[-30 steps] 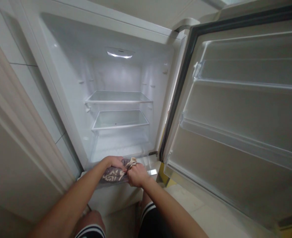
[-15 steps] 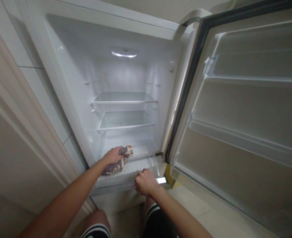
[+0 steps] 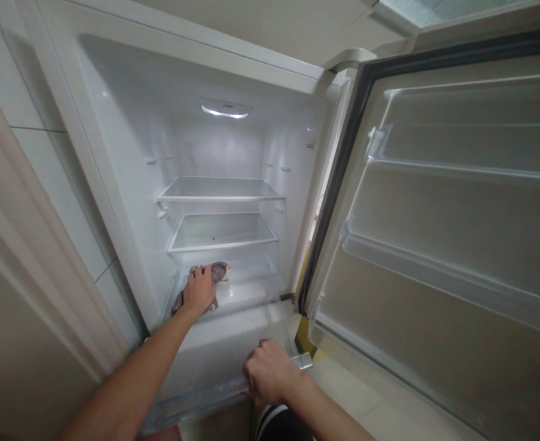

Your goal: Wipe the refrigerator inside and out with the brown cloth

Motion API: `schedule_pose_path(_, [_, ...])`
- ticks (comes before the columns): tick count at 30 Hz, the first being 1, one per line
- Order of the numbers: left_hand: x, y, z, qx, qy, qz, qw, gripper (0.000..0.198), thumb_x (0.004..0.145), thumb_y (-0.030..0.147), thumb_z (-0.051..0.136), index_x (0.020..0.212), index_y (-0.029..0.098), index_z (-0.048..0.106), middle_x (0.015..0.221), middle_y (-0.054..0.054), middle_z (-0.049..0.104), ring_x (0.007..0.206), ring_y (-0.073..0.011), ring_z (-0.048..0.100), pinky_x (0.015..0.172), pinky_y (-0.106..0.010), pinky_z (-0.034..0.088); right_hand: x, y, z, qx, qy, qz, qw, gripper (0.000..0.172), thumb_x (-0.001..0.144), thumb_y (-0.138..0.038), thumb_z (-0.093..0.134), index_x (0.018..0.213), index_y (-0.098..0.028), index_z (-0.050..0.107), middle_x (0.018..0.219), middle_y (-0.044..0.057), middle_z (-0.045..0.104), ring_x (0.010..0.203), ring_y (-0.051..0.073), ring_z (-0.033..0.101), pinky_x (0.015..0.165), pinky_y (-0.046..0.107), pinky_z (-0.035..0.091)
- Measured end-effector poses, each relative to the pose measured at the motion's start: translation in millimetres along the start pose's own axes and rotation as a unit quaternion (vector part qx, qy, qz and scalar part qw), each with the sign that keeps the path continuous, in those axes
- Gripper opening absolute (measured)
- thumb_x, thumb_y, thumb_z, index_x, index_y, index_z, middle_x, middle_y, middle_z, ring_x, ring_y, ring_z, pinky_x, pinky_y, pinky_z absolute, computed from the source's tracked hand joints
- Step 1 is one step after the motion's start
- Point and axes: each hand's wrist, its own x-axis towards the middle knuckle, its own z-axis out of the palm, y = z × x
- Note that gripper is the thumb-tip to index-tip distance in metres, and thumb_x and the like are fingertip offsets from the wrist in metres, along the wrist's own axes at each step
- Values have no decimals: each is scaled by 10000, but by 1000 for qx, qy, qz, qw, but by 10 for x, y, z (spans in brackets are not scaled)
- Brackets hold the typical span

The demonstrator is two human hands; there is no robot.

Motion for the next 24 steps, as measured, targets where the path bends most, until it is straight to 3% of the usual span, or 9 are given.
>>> schedule_pose_path(3, [105, 61, -113, -9, 16, 47, 999, 473, 1036, 248, 485, 1502, 192, 549, 1382, -187, 630, 1258, -327, 603, 1017, -419, 510, 1, 47, 96, -4, 2, -3, 1000, 338, 937, -449, 735, 1054, -146, 829, 1032, 142, 811, 976, 295, 784, 879, 395, 560])
schedule_pose_path(8, [141, -31, -268, 11, 9, 171, 985, 551, 1027, 192, 507, 1551, 358, 547, 1589, -111, 559, 1450, -315, 481, 1199, -434, 349, -47, 103, 243, -4, 5, 0, 1000, 326, 939, -452, 731, 1042, -157, 829, 1001, 135, 812, 962, 281, 778, 902, 404, 558])
schedule_pose_path(11, [161, -140, -192, 36, -17, 140, 989, 601, 1002, 436, 635, 1561, 240, 534, 1493, -211, 608, 1391, -387, 524, 1145, -487, 380, -90, 85, 207, -9, 4, -13, 1000, 336, 929, -473, 743, 1039, -170, 836, 964, 133, 811, 941, 279, 777, 892, 400, 563])
schedule_pose_path(13, [210, -182, -118, 49, -39, 103, 993, 704, 968, 639, 626, 1478, 155, 590, 1389, -263, 647, 1302, -430, 571, 1086, -532, 410, -113, 63, 152, -11, 4, -26, 1000, 392, 934, -536, 730, 1036, -175, 841, 948, 133, 810, 917, 289, 778, 855, 402, 573])
schedule_pose_path(15, [289, -175, -66, 53, -62, 98, 992, 681, 976, 691, 576, 1377, 145, 643, 1343, -260, 671, 1268, -432, 591, 1064, -545, 415, -124, 37, 111, -18, 7, -35, 999, 445, 943, -589, 708, 1034, -175, 842, 934, 135, 809, 882, 290, 780, 816, 400, 580])
schedule_pose_path(19, [479, 32, -34, 36, -94, 149, 984, 488, 962, 540, 679, 1318, 207, 657, 1363, -193, 702, 1302, -377, 609, 1078, -490, 412, -93, -32, 148, -38, 0, -57, 998, 373, 937, -544, 731, 1008, -194, 841, 841, 106, 799, 792, 268, 775, 760, 383, 582])
schedule_pose_path(24, [624, 561, 17, 3, -119, 212, 970, 419, 942, 319, 698, 1344, 214, 650, 1342, -165, 736, 1287, -330, 652, 1072, -449, 437, -40, -119, 270, -50, 29, -88, 994, 310, 989, -489, 689, 938, -215, 825, 779, 68, 789, 731, 238, 776, 627, 347, 538])
